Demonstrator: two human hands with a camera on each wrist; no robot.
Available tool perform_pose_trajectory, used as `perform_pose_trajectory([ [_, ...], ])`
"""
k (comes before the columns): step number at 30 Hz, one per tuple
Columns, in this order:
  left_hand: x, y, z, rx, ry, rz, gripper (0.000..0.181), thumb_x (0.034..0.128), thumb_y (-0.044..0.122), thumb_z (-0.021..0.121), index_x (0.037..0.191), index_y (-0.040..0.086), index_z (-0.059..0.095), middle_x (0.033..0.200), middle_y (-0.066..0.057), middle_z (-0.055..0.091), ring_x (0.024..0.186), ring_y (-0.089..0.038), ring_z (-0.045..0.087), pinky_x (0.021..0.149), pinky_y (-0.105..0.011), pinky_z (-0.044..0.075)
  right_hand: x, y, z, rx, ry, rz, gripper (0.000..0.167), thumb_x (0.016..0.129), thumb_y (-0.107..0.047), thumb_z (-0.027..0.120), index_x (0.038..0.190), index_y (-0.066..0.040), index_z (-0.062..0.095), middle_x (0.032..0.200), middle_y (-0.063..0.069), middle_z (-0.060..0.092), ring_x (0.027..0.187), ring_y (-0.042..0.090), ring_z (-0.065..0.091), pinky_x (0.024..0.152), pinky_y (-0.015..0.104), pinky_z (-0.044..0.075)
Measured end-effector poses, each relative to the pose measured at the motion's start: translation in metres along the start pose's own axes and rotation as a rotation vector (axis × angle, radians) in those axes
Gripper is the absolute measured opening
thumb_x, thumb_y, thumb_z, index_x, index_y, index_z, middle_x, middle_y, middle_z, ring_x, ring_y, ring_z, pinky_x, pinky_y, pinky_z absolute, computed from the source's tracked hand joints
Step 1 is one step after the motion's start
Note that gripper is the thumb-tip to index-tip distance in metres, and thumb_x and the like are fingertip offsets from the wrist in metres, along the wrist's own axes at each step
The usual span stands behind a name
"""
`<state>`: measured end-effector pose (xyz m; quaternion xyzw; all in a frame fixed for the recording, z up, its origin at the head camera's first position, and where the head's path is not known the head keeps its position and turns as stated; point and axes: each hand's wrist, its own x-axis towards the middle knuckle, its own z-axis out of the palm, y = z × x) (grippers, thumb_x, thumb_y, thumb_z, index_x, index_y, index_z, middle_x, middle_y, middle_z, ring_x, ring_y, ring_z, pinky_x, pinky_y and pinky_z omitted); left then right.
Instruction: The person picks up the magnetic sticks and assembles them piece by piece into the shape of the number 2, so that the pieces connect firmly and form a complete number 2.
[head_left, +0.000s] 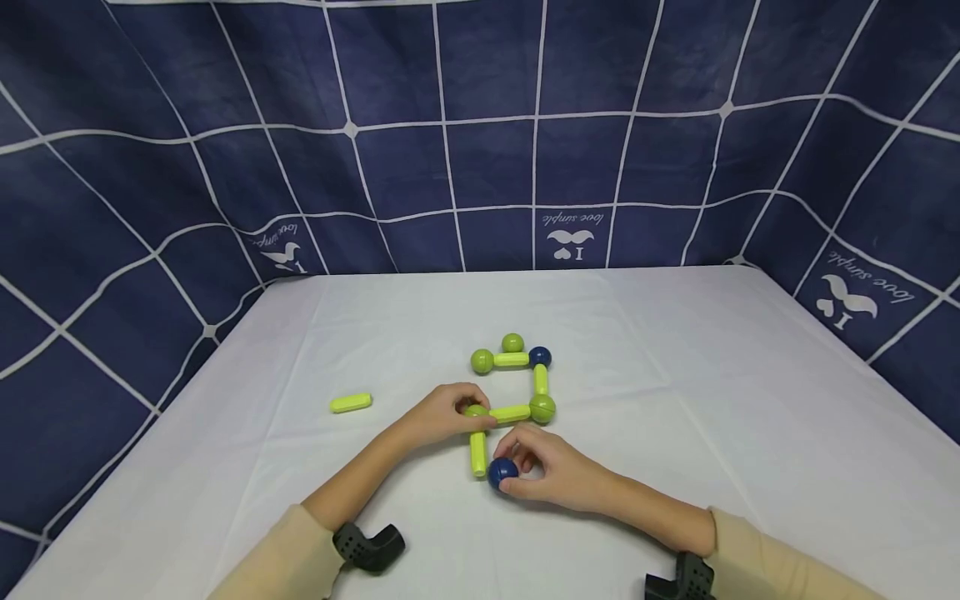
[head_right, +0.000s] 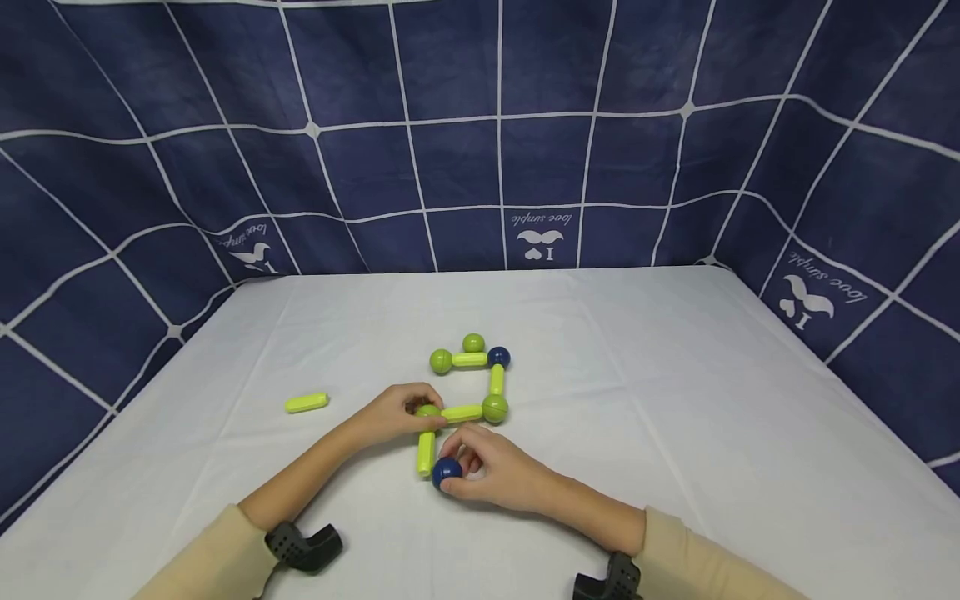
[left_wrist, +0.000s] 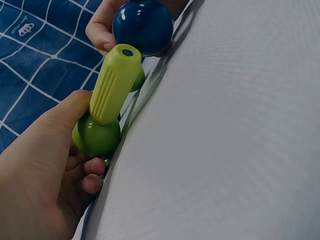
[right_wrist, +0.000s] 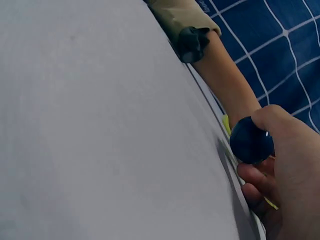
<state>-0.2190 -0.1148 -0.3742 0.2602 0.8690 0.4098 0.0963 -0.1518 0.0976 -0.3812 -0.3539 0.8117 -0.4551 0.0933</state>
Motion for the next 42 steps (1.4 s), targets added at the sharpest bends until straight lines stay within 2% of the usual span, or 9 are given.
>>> perform_pose_trajectory([
  [5, 0.0, 0.0, 0.001, 0.01, 0.01, -0.01, 0.019, 0.0799, 0.033, 0.067, 0.086, 0.015, 0.063, 0.077, 0.004, 0.053, 0.071, -0.01, 0.044, 0.063, -0.021, 0.035, 0.0, -0.007, 0.008, -0.019, -0.074, -0.067, 0.027, 0.083, -0.03, 0.065, 0.105, -0.02, 0.054, 0.097, -0.005, 0.054, 0.083, -0.001, 0.051, 0.076, 0.018, 0.045],
  [9, -0.001, 0.001, 0.001, 0.006, 0.017, -0.025, 0.02, 0.0798, 0.034, 0.067, 0.086, 0.015, 0.063, 0.078, 0.004, 0.054, 0.072, -0.011, 0.044, 0.064, -0.022, 0.035, 0.001, -0.01, 0.011, -0.05, -0.087, -0.101, 0.028, 0.083, -0.03, 0.065, 0.105, -0.018, 0.054, 0.098, -0.004, 0.051, 0.083, -0.002, 0.051, 0.075, 0.017, 0.046],
  [20, -0.001, 0.002, 0.001, 0.01, 0.018, -0.003, 0.022, 0.0804, 0.035, 0.067, 0.089, 0.015, 0.063, 0.083, 0.003, 0.057, 0.073, -0.011, 0.045, 0.065, -0.022, 0.037, 0.005, -0.012, 0.007, -0.101, -0.087, -0.086, 0.033, 0.083, -0.034, 0.064, 0.11, -0.018, 0.053, 0.099, -0.005, 0.051, 0.088, -0.002, 0.051, 0.078, 0.018, 0.045],
  [23, -0.002, 0.001, 0.0, 0.006, 0.013, 0.006, 0.021, 0.0806, 0.034, 0.067, 0.09, 0.016, 0.063, 0.083, 0.003, 0.057, 0.073, -0.011, 0.044, 0.064, -0.022, 0.037, 0.008, -0.009, -0.005, -0.123, -0.017, -0.105, 0.029, 0.086, -0.031, 0.061, 0.111, -0.017, 0.054, 0.094, -0.005, 0.053, 0.083, 0.001, 0.05, 0.074, 0.018, 0.045],
  [26, -0.002, -0.001, 0.001, -0.005, 0.008, 0.0, 0.021, 0.0803, 0.034, 0.067, 0.091, 0.016, 0.063, 0.084, 0.003, 0.056, 0.073, -0.011, 0.044, 0.064, -0.022, 0.037, 0.013, 0.002, -0.021, -0.226, 0.196, -0.136, 0.022, 0.086, -0.021, 0.061, 0.106, -0.014, 0.058, 0.091, -0.003, 0.055, 0.081, 0.006, 0.05, 0.072, 0.022, 0.046],
  [28, -0.001, -0.002, 0.002, -0.015, 0.006, -0.005, 0.022, 0.0802, 0.033, 0.067, 0.091, 0.015, 0.063, 0.084, 0.002, 0.056, 0.074, -0.012, 0.044, 0.064, -0.022, 0.036, 0.016, 0.012, -0.031, -0.311, 0.343, -0.098, 0.021, 0.085, -0.016, 0.062, 0.105, -0.012, 0.059, 0.095, -0.001, 0.054, 0.086, 0.011, 0.051, 0.076, 0.026, 0.047],
  [30, -0.001, -0.003, 0.003, -0.021, 0.004, -0.011, 0.022, 0.08, 0.034, 0.068, 0.091, 0.015, 0.063, 0.084, 0.002, 0.056, 0.074, -0.012, 0.044, 0.065, -0.022, 0.036, 0.018, 0.022, -0.039, -0.332, 0.424, -0.022, 0.025, 0.084, -0.016, 0.064, 0.107, -0.01, 0.058, 0.105, 0.004, 0.053, 0.095, 0.017, 0.053, 0.082, 0.033, 0.047],
  [35, 0.0, -0.003, 0.003, -0.02, 0.005, -0.006, 0.022, 0.0801, 0.033, 0.068, 0.092, 0.015, 0.063, 0.083, 0.002, 0.056, 0.074, -0.012, 0.044, 0.065, -0.022, 0.036, 0.02, 0.041, -0.047, -0.186, 0.376, 0.176, 0.043, 0.087, -0.028, 0.06, 0.123, -0.007, 0.049, 0.127, 0.012, 0.046, 0.111, 0.027, 0.052, 0.093, 0.04, 0.043],
  [42, 0.002, -0.003, 0.003, -0.018, 0.031, 0.012, 0.024, 0.0803, 0.034, 0.067, 0.095, 0.015, 0.065, 0.084, 0.002, 0.056, 0.076, -0.012, 0.044, 0.066, -0.022, 0.037, 0.02, 0.046, -0.05, -0.078, 0.329, 0.187, 0.048, 0.089, -0.029, 0.057, 0.129, -0.005, 0.046, 0.132, 0.014, 0.045, 0.112, 0.028, 0.054, 0.095, 0.037, 0.043],
])
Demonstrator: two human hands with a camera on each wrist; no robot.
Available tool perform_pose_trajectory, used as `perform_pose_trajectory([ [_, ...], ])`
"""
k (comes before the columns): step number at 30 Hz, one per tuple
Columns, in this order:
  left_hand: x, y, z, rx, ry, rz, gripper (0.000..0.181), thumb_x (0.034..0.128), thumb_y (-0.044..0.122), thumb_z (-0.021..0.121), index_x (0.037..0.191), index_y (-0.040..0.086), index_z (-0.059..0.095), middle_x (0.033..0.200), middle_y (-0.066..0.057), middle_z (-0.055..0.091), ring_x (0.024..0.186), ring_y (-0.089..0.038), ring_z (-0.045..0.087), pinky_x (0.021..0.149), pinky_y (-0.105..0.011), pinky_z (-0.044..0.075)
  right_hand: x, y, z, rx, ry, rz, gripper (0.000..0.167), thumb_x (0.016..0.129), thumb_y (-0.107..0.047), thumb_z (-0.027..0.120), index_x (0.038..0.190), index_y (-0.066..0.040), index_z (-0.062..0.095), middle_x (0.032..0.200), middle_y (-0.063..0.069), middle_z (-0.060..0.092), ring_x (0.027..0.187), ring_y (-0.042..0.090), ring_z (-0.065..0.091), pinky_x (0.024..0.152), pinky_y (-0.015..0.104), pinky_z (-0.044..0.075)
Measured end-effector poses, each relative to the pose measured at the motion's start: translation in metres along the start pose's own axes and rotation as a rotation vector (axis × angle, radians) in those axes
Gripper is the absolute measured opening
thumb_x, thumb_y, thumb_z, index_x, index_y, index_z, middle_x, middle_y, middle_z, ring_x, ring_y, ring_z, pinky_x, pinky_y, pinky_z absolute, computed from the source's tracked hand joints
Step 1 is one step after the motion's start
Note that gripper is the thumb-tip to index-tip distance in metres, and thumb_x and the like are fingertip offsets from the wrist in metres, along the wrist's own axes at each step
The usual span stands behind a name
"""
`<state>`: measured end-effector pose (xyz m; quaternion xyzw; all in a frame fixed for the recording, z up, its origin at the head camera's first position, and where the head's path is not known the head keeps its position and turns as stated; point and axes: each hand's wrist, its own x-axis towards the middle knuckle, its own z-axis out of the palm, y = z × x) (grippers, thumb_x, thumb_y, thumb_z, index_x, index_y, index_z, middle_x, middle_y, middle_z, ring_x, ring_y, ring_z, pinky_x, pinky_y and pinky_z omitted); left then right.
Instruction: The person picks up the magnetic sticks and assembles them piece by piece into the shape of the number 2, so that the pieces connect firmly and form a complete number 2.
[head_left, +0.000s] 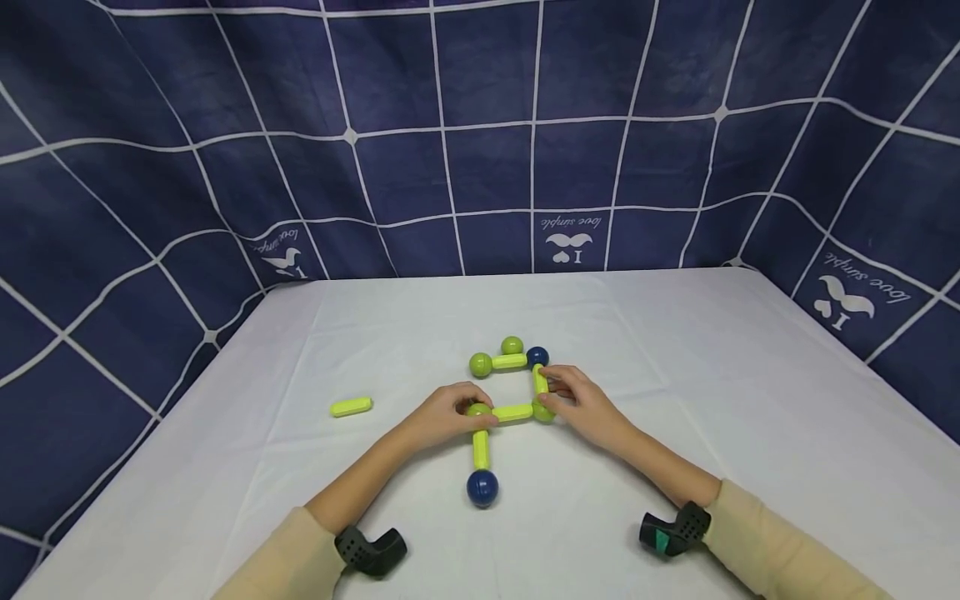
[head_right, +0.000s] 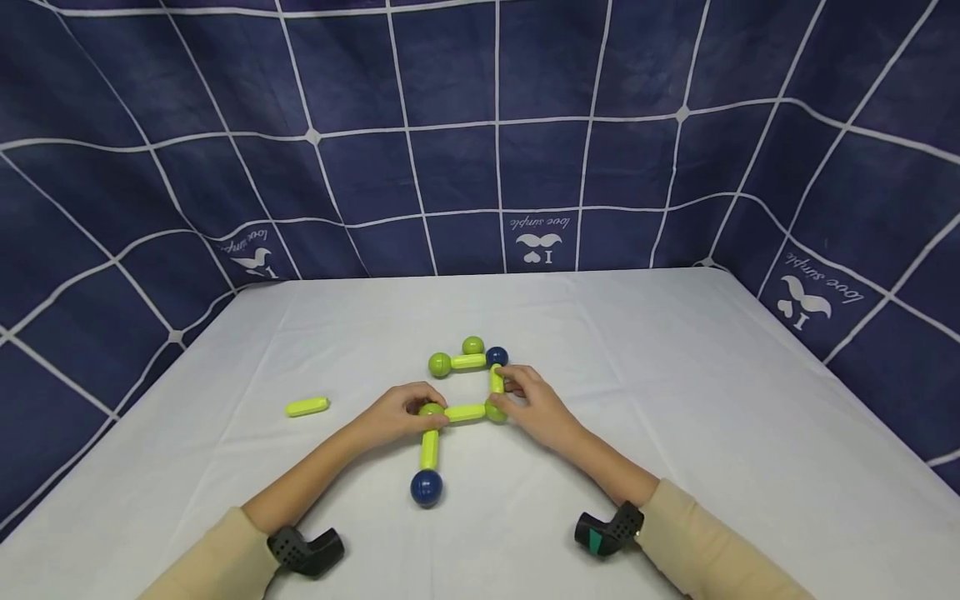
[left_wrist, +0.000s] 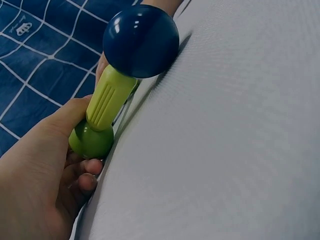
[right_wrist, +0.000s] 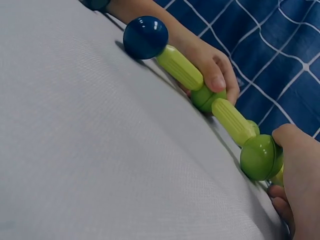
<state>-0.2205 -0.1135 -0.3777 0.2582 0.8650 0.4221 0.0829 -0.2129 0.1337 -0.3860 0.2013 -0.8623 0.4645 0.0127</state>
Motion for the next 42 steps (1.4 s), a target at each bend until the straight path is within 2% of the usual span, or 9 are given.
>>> perform_pose_trajectory([
  [6, 0.0, 0.001, 0.0, 0.018, 0.01, -0.003, 0.027, 0.0807, 0.036, 0.066, 0.098, 0.016, 0.065, 0.085, 0.002, 0.056, 0.077, -0.012, 0.044, 0.067, -0.023, 0.037, 0.0, 0.001, -0.002, -0.004, -0.026, -0.003, 0.05, 0.09, -0.03, 0.055, 0.132, -0.006, 0.043, 0.133, 0.014, 0.043, 0.114, 0.029, 0.052, 0.096, 0.039, 0.041],
  [11, -0.002, 0.007, -0.01, 0.087, -0.029, -0.009, 0.034, 0.0873, 0.039, 0.057, 0.111, 0.016, 0.059, 0.098, 0.001, 0.057, 0.081, -0.011, 0.046, 0.072, -0.026, 0.04, -0.003, 0.004, 0.0, -0.06, -0.06, -0.02, 0.053, 0.089, -0.035, 0.056, 0.134, -0.01, 0.04, 0.138, 0.013, 0.037, 0.118, 0.029, 0.048, 0.1, 0.042, 0.038],
  [15, -0.007, 0.007, -0.034, 0.256, 0.0, 0.018, 0.028, 0.0896, 0.035, 0.054, 0.107, 0.015, 0.06, 0.096, 0.002, 0.057, 0.073, -0.009, 0.046, 0.066, -0.024, 0.041, -0.006, 0.005, 0.0, -0.085, -0.052, -0.028, 0.055, 0.088, -0.035, 0.057, 0.134, -0.011, 0.04, 0.14, 0.012, 0.035, 0.119, 0.03, 0.047, 0.101, 0.043, 0.036],
  [19, -0.02, -0.011, -0.072, 0.409, 0.077, 0.028, 0.013, 0.0868, 0.025, 0.059, 0.089, 0.014, 0.064, 0.081, 0.004, 0.057, 0.067, -0.008, 0.044, 0.061, -0.023, 0.038, -0.008, 0.006, 0.0, -0.091, -0.046, -0.041, 0.054, 0.088, -0.034, 0.057, 0.134, -0.011, 0.04, 0.14, 0.013, 0.035, 0.119, 0.03, 0.047, 0.101, 0.044, 0.036],
  [23, -0.037, -0.033, -0.112, 0.405, 0.072, -0.081, 0.009, 0.0824, 0.021, 0.064, 0.083, 0.012, 0.064, 0.077, 0.001, 0.055, 0.069, -0.011, 0.044, 0.062, -0.026, 0.036, -0.008, 0.006, 0.0, -0.096, -0.046, -0.043, 0.054, 0.088, -0.033, 0.058, 0.134, -0.012, 0.04, 0.14, 0.012, 0.035, 0.118, 0.03, 0.048, 0.101, 0.044, 0.036],
  [29, -0.06, -0.047, -0.146, 0.288, -0.133, -0.355, 0.028, 0.0765, 0.024, 0.068, 0.096, 0.006, 0.062, 0.088, -0.004, 0.055, 0.08, -0.016, 0.046, 0.069, -0.028, 0.038, -0.007, 0.003, -0.002, -0.114, -0.07, -0.024, 0.056, 0.088, -0.036, 0.057, 0.136, -0.012, 0.039, 0.142, 0.012, 0.033, 0.12, 0.029, 0.047, 0.101, 0.045, 0.036],
  [33, -0.066, -0.049, -0.15, 0.299, -0.199, -0.371, 0.026, 0.0744, 0.016, 0.068, 0.097, 0.004, 0.061, 0.091, -0.005, 0.056, 0.084, -0.016, 0.047, 0.074, -0.028, 0.038, -0.004, 0.001, -0.006, -0.13, -0.116, -0.041, 0.057, 0.089, -0.037, 0.056, 0.137, -0.012, 0.038, 0.144, 0.013, 0.031, 0.122, 0.031, 0.046, 0.102, 0.048, 0.034],
  [37, -0.062, -0.046, -0.143, 0.303, -0.184, -0.351, 0.022, 0.0753, 0.013, 0.067, 0.095, 0.004, 0.062, 0.089, -0.004, 0.056, 0.082, -0.016, 0.047, 0.072, -0.028, 0.038, -0.001, 0.003, -0.011, -0.091, -0.178, -0.056, 0.054, 0.088, -0.035, 0.057, 0.135, -0.013, 0.041, 0.144, 0.013, 0.031, 0.124, 0.03, 0.044, 0.103, 0.047, 0.033],
  [42, -0.046, -0.035, -0.12, 0.274, -0.145, -0.249, 0.02, 0.0783, 0.016, 0.066, 0.095, 0.005, 0.063, 0.088, -0.004, 0.058, 0.08, -0.015, 0.047, 0.071, -0.028, 0.039, 0.001, 0.004, -0.013, -0.039, -0.2, -0.068, 0.052, 0.087, -0.031, 0.06, 0.132, -0.011, 0.045, 0.145, 0.013, 0.03, 0.126, 0.029, 0.043, 0.104, 0.045, 0.032],
])
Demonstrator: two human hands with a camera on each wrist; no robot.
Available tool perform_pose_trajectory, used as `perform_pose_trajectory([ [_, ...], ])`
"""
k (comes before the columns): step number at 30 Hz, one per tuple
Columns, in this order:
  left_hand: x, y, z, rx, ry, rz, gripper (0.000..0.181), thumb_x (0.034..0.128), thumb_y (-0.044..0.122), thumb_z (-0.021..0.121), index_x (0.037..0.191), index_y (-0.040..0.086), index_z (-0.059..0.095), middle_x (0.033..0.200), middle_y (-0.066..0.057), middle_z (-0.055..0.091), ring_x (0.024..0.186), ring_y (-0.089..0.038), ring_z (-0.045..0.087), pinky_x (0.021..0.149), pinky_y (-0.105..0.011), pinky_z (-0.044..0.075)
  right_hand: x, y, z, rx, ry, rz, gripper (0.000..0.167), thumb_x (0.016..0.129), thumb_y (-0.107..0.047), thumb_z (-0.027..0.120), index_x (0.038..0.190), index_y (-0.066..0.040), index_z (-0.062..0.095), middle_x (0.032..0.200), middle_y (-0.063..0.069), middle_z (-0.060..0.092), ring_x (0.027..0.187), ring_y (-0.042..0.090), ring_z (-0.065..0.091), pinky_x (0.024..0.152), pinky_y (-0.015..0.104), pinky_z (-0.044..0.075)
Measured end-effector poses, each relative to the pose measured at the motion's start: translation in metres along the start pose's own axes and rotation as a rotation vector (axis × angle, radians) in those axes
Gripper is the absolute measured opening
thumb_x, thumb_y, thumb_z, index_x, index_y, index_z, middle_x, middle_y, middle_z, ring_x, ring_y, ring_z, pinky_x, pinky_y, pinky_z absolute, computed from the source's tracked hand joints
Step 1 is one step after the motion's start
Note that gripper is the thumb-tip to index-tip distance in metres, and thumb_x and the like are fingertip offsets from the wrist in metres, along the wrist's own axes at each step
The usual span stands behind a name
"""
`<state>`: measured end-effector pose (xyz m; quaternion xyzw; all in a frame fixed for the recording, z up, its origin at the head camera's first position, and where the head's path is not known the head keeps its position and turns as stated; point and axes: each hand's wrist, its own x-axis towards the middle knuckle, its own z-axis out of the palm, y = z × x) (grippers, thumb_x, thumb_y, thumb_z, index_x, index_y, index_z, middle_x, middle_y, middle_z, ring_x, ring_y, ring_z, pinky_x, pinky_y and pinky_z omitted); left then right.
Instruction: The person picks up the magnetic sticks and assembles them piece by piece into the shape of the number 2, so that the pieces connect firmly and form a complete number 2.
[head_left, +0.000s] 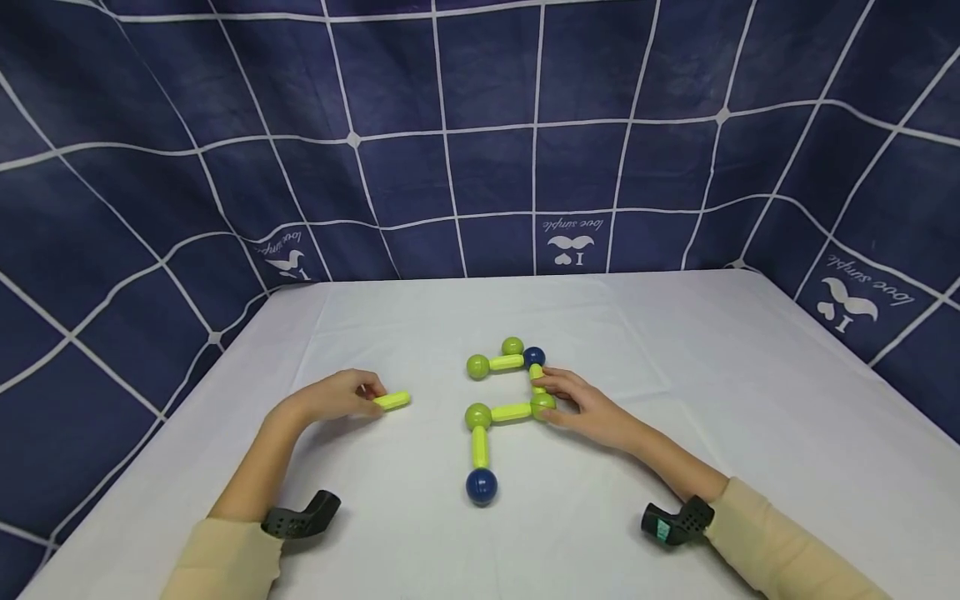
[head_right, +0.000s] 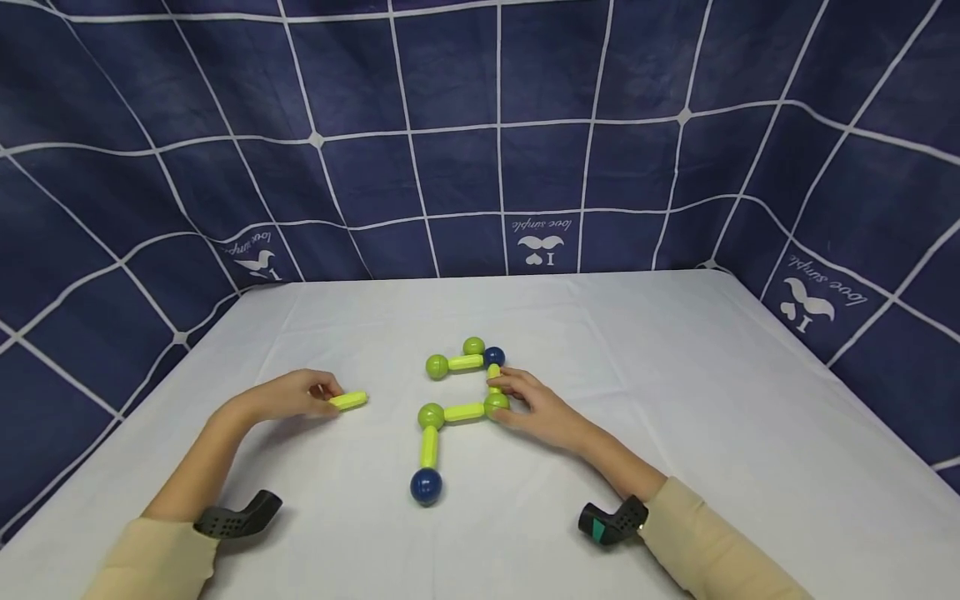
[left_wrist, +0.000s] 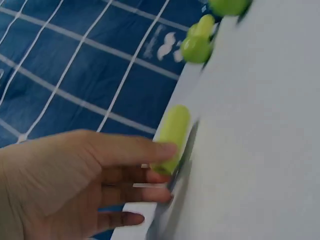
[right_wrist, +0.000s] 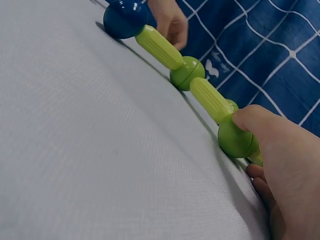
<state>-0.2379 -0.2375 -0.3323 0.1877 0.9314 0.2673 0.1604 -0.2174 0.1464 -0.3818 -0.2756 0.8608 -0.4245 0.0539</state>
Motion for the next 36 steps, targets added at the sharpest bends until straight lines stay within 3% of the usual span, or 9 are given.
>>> perform_pose_trajectory([
  [7, 0.01, 0.06, 0.031, -0.097, 0.074, 0.203, 0.02, 0.0797, 0.021, 0.067, 0.097, 0.011, 0.065, 0.083, 0.0, 0.059, 0.078, -0.012, 0.049, 0.066, -0.025, 0.041, 0.0, 0.001, 0.001, -0.067, 0.023, -0.011, 0.05, 0.087, -0.035, 0.059, 0.131, -0.016, 0.047, 0.139, 0.011, 0.04, 0.127, 0.031, 0.041, 0.102, 0.047, 0.035],
  [10, 0.011, 0.082, 0.046, -0.131, 0.057, 0.258, 0.021, 0.0796, 0.024, 0.068, 0.097, 0.012, 0.065, 0.08, 0.002, 0.058, 0.075, -0.01, 0.049, 0.063, -0.022, 0.04, -0.001, 0.001, 0.001, -0.1, 0.04, -0.013, 0.049, 0.086, -0.036, 0.059, 0.13, -0.018, 0.049, 0.134, 0.008, 0.047, 0.124, 0.029, 0.044, 0.101, 0.046, 0.037],
  [14, 0.011, 0.102, 0.067, -0.151, -0.013, 0.3, 0.02, 0.0793, 0.024, 0.069, 0.094, 0.012, 0.064, 0.079, 0.004, 0.056, 0.073, -0.008, 0.047, 0.064, -0.019, 0.04, -0.001, 0.0, 0.002, -0.138, 0.05, 0.012, 0.048, 0.086, -0.041, 0.058, 0.129, -0.022, 0.05, 0.134, 0.005, 0.05, 0.126, 0.025, 0.044, 0.102, 0.043, 0.036],
  [17, 0.009, 0.11, 0.08, -0.124, -0.041, 0.306, 0.017, 0.0781, 0.025, 0.07, 0.089, 0.013, 0.065, 0.077, 0.007, 0.054, 0.072, -0.006, 0.047, 0.065, -0.018, 0.039, -0.001, -0.001, 0.002, -0.149, 0.049, 0.025, 0.048, 0.086, -0.042, 0.057, 0.129, -0.023, 0.05, 0.134, 0.004, 0.049, 0.127, 0.024, 0.043, 0.103, 0.043, 0.035],
  [21, 0.006, 0.118, 0.091, -0.063, -0.031, 0.294, 0.015, 0.0752, 0.03, 0.073, 0.082, 0.018, 0.066, 0.075, 0.01, 0.051, 0.073, -0.005, 0.045, 0.064, -0.018, 0.038, -0.001, -0.001, 0.003, -0.157, 0.049, 0.011, 0.048, 0.087, -0.042, 0.056, 0.13, -0.021, 0.05, 0.135, 0.004, 0.049, 0.127, 0.025, 0.043, 0.103, 0.044, 0.034],
  [30, -0.002, 0.131, 0.1, 0.031, -0.044, 0.289, 0.013, 0.0738, 0.032, 0.073, 0.077, 0.022, 0.066, 0.074, 0.013, 0.05, 0.068, 0.0, 0.043, 0.06, -0.016, 0.036, 0.0, 0.0, 0.002, -0.155, 0.054, -0.009, 0.046, 0.088, -0.04, 0.056, 0.13, -0.022, 0.05, 0.134, 0.004, 0.05, 0.126, 0.025, 0.043, 0.102, 0.046, 0.034],
  [33, -0.004, 0.133, 0.104, 0.115, -0.014, 0.321, 0.011, 0.0759, 0.033, 0.07, 0.077, 0.023, 0.065, 0.074, 0.014, 0.049, 0.066, 0.001, 0.043, 0.059, -0.015, 0.036, 0.0, 0.0, 0.003, -0.152, 0.054, -0.009, 0.047, 0.088, -0.041, 0.056, 0.13, -0.022, 0.049, 0.135, 0.005, 0.049, 0.126, 0.027, 0.043, 0.102, 0.046, 0.035],
  [36, -0.007, 0.134, 0.11, 0.256, 0.042, 0.404, 0.01, 0.0772, 0.033, 0.066, 0.077, 0.023, 0.066, 0.073, 0.016, 0.049, 0.064, 0.002, 0.041, 0.058, -0.013, 0.035, 0.0, -0.001, 0.003, -0.151, 0.055, -0.015, 0.047, 0.088, -0.041, 0.055, 0.13, -0.021, 0.049, 0.135, 0.006, 0.049, 0.126, 0.028, 0.043, 0.102, 0.047, 0.034],
])
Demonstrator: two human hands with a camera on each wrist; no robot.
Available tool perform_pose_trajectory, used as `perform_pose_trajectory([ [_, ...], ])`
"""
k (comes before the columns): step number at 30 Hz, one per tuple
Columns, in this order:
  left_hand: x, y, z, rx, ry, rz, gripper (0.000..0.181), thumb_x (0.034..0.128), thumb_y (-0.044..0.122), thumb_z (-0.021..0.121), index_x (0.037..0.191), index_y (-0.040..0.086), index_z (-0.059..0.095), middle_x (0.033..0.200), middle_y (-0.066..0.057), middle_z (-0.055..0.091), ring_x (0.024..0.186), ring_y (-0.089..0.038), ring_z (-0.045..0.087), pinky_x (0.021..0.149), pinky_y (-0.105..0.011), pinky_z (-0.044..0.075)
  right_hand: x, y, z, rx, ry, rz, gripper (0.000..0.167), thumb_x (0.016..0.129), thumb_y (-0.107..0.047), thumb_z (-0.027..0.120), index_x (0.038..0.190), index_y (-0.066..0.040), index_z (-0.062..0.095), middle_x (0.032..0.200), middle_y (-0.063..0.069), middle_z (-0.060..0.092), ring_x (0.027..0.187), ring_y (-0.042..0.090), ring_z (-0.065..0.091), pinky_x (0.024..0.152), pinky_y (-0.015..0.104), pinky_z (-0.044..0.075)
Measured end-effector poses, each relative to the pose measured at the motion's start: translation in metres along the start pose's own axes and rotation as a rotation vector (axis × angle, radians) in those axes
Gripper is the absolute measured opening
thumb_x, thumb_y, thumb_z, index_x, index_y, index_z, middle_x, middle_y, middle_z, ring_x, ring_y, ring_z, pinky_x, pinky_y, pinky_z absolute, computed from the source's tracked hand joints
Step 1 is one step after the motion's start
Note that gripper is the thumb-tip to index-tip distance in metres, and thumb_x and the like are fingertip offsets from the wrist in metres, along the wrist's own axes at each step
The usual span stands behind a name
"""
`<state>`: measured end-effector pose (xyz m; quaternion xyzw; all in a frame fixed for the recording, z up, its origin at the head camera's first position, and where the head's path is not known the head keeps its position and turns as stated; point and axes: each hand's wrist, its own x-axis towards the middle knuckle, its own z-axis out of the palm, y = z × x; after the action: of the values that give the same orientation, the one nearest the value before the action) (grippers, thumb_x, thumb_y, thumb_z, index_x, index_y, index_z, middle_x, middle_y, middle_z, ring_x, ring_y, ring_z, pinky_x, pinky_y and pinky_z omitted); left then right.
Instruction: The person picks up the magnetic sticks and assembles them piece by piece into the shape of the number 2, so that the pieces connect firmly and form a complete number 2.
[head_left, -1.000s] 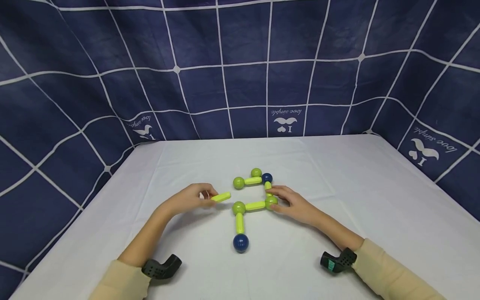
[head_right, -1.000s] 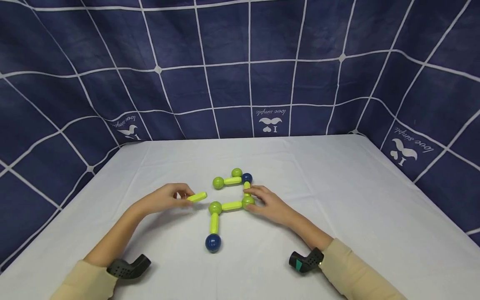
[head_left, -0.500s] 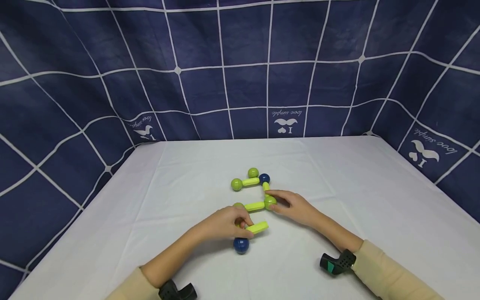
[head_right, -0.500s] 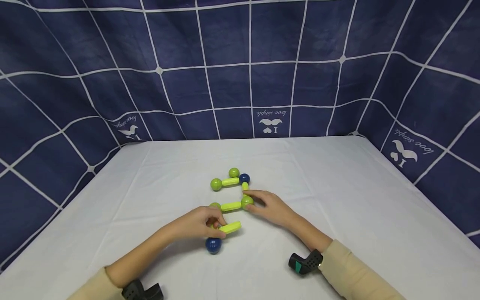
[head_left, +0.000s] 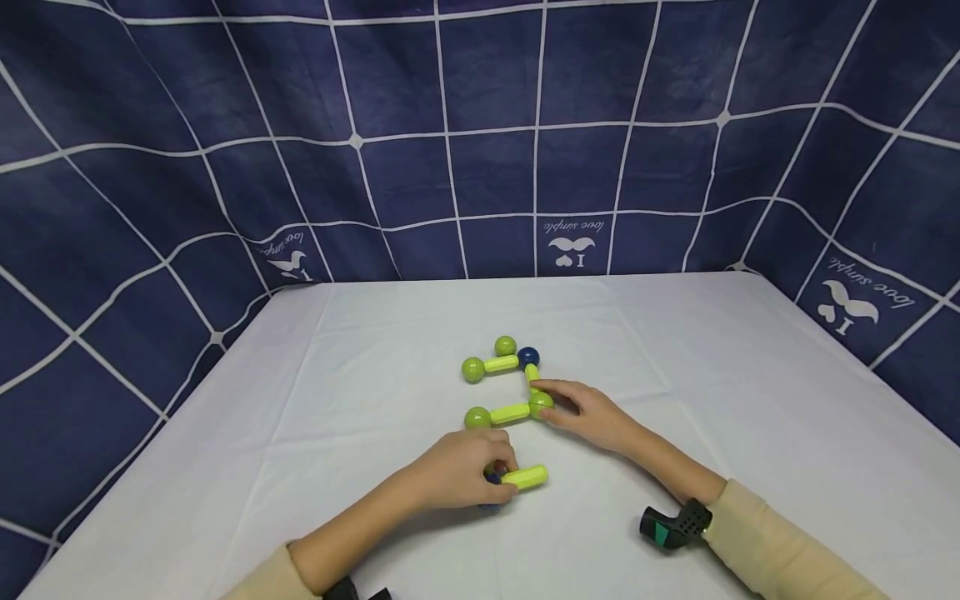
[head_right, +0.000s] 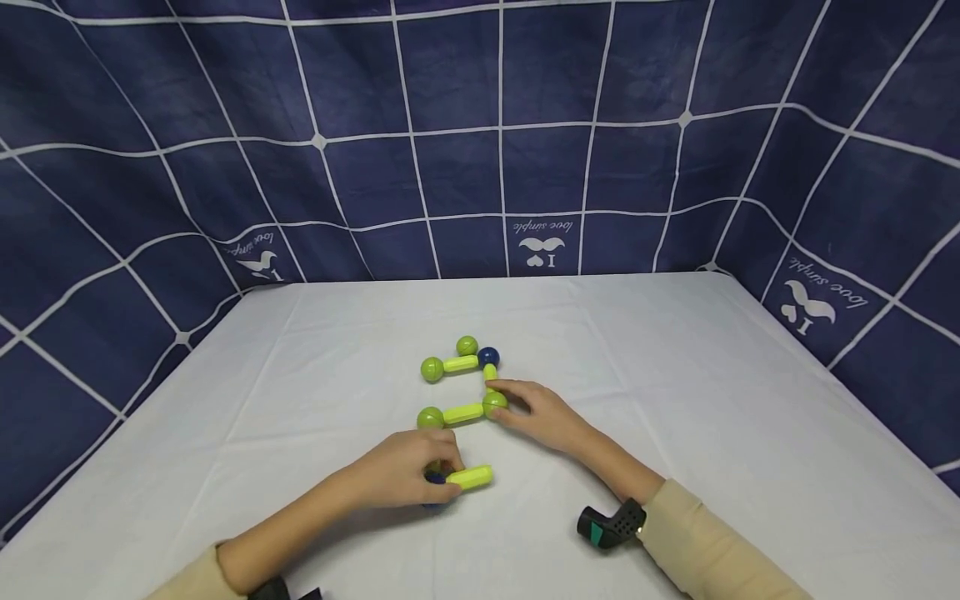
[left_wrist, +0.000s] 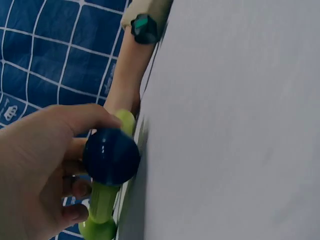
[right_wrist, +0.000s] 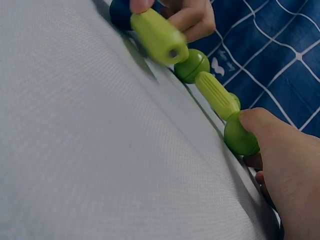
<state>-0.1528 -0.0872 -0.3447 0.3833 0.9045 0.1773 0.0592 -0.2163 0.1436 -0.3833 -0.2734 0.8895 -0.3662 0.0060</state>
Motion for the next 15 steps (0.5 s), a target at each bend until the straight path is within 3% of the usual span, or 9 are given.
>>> perform_pose_trajectory([
  [4, -0.002, 0.001, 0.007, 0.125, 0.073, 0.085, 0.011, 0.0775, 0.033, 0.063, 0.08, 0.023, 0.068, 0.072, 0.017, 0.049, 0.065, 0.003, 0.039, 0.058, -0.012, 0.032, 0.0, 0.001, 0.001, 0.006, 0.004, -0.009, 0.047, 0.089, -0.04, 0.055, 0.131, -0.02, 0.048, 0.135, 0.007, 0.049, 0.126, 0.028, 0.043, 0.102, 0.047, 0.034],
  [10, -0.008, -0.006, 0.016, 0.041, 0.145, 0.114, 0.015, 0.0776, 0.035, 0.064, 0.086, 0.024, 0.071, 0.076, 0.018, 0.054, 0.07, 0.004, 0.04, 0.063, -0.01, 0.032, -0.001, 0.0, 0.002, -0.008, 0.009, 0.007, 0.045, 0.088, -0.038, 0.056, 0.129, -0.02, 0.05, 0.133, 0.006, 0.051, 0.124, 0.027, 0.045, 0.101, 0.046, 0.035],
  [15, -0.007, -0.014, 0.018, 0.046, 0.204, 0.166, 0.014, 0.0766, 0.035, 0.065, 0.085, 0.025, 0.071, 0.075, 0.018, 0.054, 0.071, 0.004, 0.041, 0.065, -0.009, 0.032, -0.001, -0.006, 0.002, -0.053, 0.029, 0.01, 0.041, 0.086, -0.035, 0.06, 0.122, -0.018, 0.055, 0.115, 0.002, 0.061, 0.108, 0.019, 0.055, 0.093, 0.041, 0.043],
])
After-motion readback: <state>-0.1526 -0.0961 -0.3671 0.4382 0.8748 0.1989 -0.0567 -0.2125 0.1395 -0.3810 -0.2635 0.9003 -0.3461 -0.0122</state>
